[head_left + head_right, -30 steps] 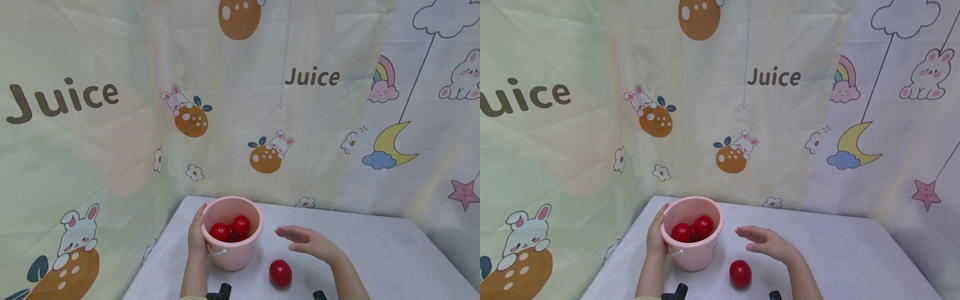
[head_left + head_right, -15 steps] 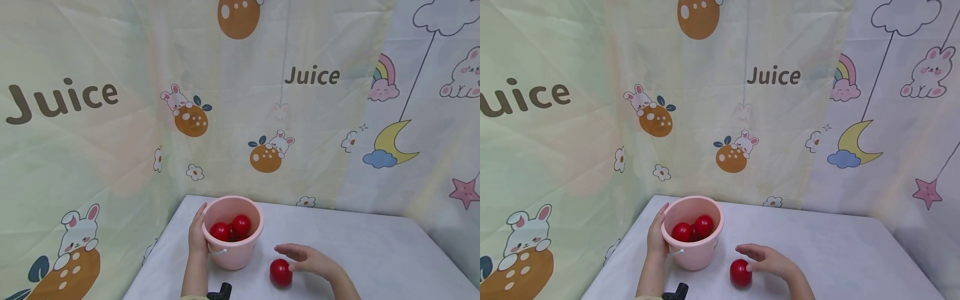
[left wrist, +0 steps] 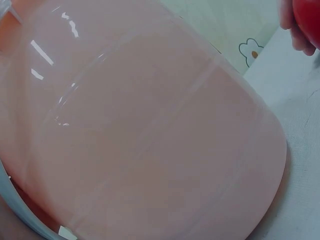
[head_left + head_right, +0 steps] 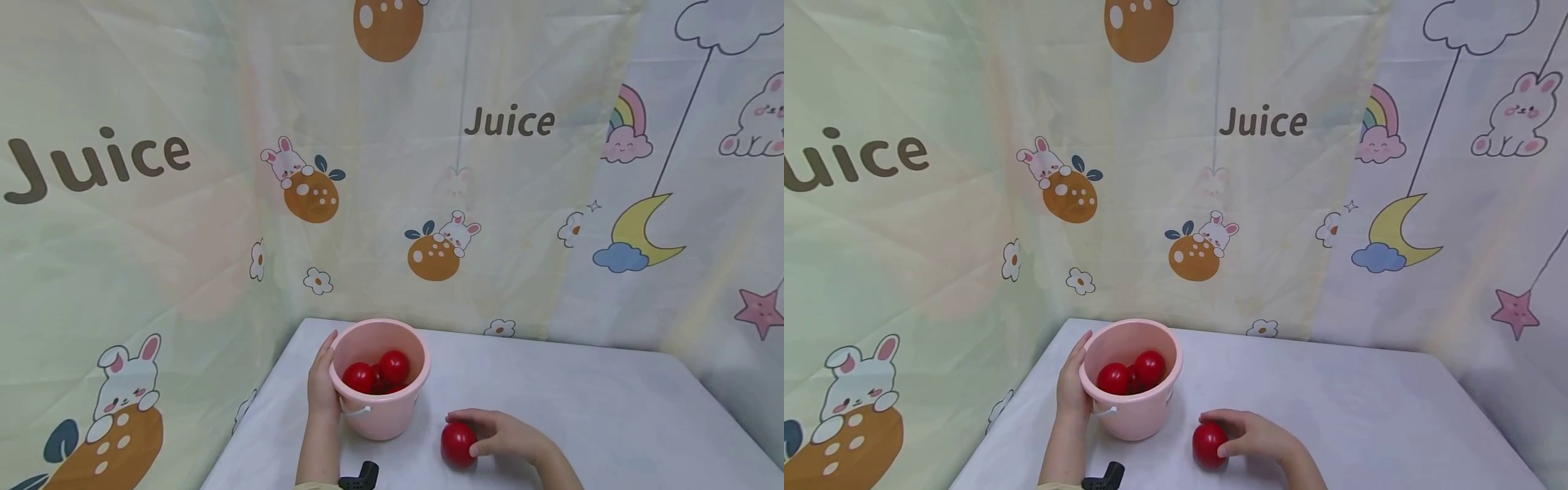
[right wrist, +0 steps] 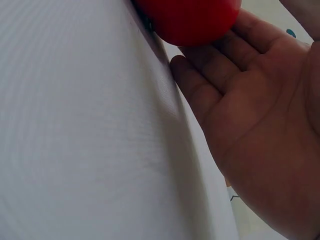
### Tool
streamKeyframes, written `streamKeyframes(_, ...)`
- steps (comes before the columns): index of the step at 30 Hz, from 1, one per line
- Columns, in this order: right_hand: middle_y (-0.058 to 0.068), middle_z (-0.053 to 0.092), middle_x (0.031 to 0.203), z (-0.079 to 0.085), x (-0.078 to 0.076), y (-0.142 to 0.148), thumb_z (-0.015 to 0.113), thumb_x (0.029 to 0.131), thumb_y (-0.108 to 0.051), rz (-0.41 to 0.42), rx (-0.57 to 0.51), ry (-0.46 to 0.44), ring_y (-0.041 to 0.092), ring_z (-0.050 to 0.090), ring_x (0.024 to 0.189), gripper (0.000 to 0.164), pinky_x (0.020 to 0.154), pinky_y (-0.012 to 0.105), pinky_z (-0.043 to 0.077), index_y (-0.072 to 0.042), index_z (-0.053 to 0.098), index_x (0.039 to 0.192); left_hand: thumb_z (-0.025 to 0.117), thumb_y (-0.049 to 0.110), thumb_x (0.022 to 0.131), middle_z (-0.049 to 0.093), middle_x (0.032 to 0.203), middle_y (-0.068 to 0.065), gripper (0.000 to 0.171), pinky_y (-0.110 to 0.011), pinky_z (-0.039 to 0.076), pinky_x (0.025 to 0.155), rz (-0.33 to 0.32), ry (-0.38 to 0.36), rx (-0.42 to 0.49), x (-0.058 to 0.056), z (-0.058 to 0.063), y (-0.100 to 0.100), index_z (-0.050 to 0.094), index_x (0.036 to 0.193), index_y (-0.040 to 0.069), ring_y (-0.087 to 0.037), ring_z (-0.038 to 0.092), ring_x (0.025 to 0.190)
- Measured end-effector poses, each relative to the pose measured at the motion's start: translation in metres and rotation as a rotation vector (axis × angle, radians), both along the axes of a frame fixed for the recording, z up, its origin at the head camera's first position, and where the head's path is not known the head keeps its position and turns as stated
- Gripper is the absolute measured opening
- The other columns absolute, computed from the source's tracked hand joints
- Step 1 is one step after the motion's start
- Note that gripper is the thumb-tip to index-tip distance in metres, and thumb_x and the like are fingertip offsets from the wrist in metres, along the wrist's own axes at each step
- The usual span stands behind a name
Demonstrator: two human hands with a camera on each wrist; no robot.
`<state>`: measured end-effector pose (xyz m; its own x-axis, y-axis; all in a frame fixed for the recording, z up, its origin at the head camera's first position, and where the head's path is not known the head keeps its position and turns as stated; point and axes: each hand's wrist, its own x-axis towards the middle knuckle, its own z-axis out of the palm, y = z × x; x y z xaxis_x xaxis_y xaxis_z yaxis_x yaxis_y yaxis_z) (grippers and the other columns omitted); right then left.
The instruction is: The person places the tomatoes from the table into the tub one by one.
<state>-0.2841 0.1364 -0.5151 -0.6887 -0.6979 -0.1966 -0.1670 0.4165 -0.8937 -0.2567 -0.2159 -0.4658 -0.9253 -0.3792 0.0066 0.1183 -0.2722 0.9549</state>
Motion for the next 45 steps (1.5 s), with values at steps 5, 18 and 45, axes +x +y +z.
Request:
streamKeyframes(5, 0.002, 0.059, 0.135, 0.000, 0.001, -0.002, 0.082, 0.077, -0.028, -0.063, 0.040, -0.018, 0.029, 0.049, 0.124, 0.064, 0.091, 0.055, 0.054, -0.031, 0.058, 0.136, 0.051, 0.046, 0.099, 0.047, 0.148, 0.015, 0.040, -0.051, 0.043, 0.110, 0.002, -0.001, 0.000, 0.000, 0.000, 0.001, 0.049, 0.139, 0.047, -0.017, 0.040, 0.139)
streamKeyframes(18, 0.003, 0.060, 0.130, 0.000, 0.001, -0.001, 0.085, 0.074, -0.027, -0.093, 0.054, -0.008, 0.027, 0.051, 0.119, 0.063, 0.086, 0.053, 0.057, -0.031, 0.060, 0.132, 0.052, 0.045, 0.099, 0.046, 0.148, 0.017, 0.041, -0.048, 0.044, 0.110, 0.001, -0.001, -0.003, 0.000, 0.002, 0.002, 0.048, 0.139, 0.048, -0.016, 0.041, 0.139)
streamKeyframes(45, 0.009, 0.058, 0.138, 0.076, -0.018, 0.000, 0.080, 0.081, -0.028, -0.073, -0.116, 0.133, 0.031, 0.054, 0.125, 0.064, 0.087, 0.042, 0.059, -0.024, 0.055, 0.139, 0.052, 0.050, 0.097, 0.044, 0.149, 0.019, 0.044, -0.048, 0.044, 0.110, -0.006, -0.004, -0.011, 0.001, 0.001, -0.001, 0.046, 0.141, 0.049, -0.016, 0.039, 0.140)
